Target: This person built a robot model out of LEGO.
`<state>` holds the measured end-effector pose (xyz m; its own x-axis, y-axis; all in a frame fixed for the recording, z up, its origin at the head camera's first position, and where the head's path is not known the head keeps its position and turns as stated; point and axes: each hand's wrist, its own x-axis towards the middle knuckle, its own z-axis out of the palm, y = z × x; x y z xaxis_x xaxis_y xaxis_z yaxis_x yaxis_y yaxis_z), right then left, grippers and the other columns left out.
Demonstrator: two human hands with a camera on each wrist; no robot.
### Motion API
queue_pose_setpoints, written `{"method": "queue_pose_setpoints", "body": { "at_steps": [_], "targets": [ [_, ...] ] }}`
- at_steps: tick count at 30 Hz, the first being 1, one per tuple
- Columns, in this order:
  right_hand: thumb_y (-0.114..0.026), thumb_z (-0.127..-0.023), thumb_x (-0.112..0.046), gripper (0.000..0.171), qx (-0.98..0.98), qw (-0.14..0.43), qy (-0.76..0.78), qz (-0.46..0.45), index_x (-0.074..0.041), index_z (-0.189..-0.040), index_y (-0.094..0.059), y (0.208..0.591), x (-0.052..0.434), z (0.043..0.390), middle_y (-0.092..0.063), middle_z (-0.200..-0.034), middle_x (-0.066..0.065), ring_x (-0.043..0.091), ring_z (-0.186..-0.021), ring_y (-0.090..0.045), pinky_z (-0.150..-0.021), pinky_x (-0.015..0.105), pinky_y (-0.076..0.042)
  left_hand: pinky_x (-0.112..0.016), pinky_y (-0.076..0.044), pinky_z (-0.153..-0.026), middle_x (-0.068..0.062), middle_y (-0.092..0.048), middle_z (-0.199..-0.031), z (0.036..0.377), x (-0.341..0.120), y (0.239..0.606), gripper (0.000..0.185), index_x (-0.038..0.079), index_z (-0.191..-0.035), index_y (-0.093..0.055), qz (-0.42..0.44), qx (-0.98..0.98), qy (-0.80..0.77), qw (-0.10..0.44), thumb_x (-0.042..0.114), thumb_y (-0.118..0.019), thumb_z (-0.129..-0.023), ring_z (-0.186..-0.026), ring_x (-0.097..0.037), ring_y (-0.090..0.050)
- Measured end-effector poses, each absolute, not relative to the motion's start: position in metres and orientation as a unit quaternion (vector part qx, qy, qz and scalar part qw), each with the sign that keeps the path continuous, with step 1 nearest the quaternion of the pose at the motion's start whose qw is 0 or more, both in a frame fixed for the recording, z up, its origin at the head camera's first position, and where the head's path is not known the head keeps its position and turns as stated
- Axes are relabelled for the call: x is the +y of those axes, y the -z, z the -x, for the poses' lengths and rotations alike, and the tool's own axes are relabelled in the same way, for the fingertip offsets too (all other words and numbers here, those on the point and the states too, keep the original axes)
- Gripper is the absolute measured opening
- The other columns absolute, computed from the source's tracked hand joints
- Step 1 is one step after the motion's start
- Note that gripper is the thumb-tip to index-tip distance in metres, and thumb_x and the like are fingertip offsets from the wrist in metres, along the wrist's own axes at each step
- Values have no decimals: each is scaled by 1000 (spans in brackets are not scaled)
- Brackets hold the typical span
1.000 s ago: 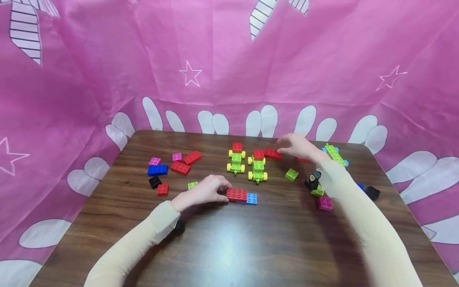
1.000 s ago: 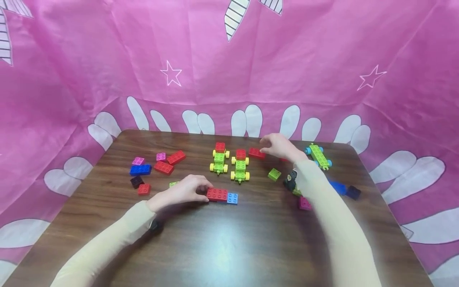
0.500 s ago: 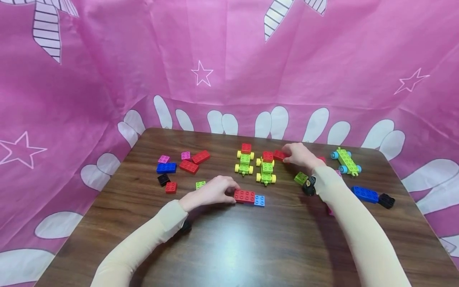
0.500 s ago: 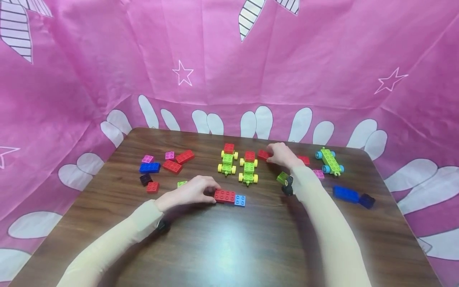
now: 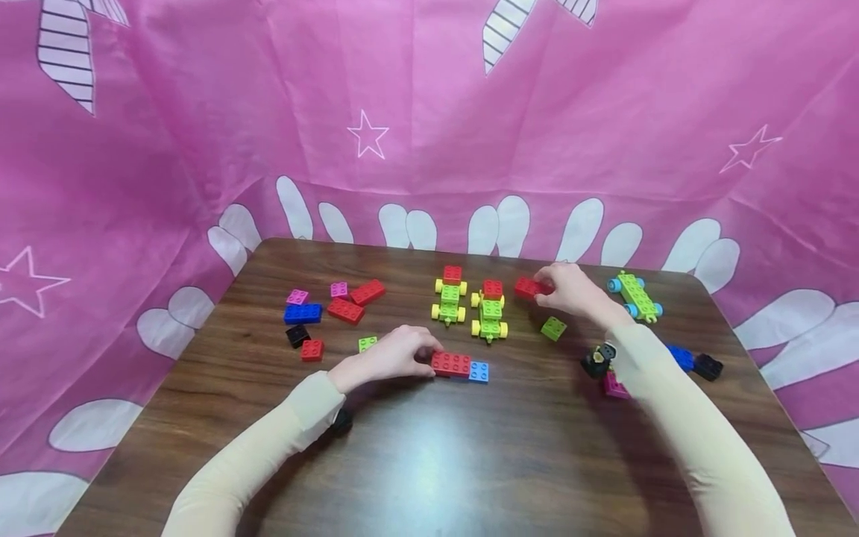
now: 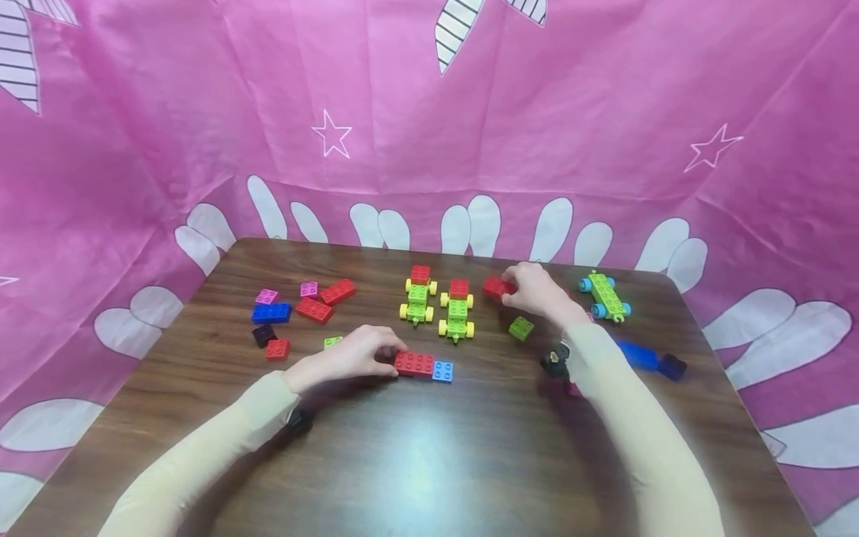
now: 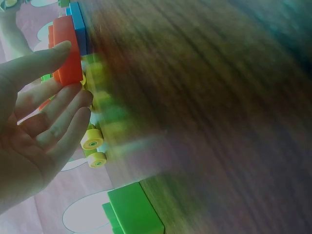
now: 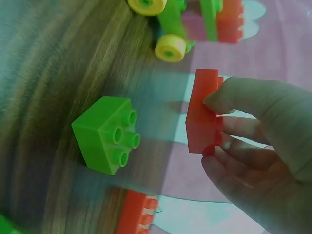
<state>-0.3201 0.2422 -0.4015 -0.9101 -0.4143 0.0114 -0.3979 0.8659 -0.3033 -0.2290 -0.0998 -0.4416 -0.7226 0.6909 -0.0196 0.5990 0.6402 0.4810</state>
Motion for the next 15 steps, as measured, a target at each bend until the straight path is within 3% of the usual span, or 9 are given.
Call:
{"method": "queue_pose_setpoints", "body": {
  "at_steps": [7, 15],
  "targets": [
    [-74, -83, -15, 40, 966, 1, 142, 217, 3, -119, -66, 389, 241, 284, -68, -112, 20, 29, -95, -62, -87, 49, -56, -29, -55, -83, -5, -70, -107, 229, -100, 442, 37, 9, -118, -71, -358, 899, -230, 106, 22, -79, -85, -91, -14, -63],
    [-81, -77, -16, 41, 956, -50, 113, 266, 1, -113, -69, 386, 236, 250, -69, -106, 17, 27, -89, -65, -81, 46, -60, -28, -54, -82, -4, -70, -106, 231, -101, 444, 36, 10, -119, -71, -358, 899, -231, 99, 22, -78, -86, -92, -13, -63]
  ]
}}
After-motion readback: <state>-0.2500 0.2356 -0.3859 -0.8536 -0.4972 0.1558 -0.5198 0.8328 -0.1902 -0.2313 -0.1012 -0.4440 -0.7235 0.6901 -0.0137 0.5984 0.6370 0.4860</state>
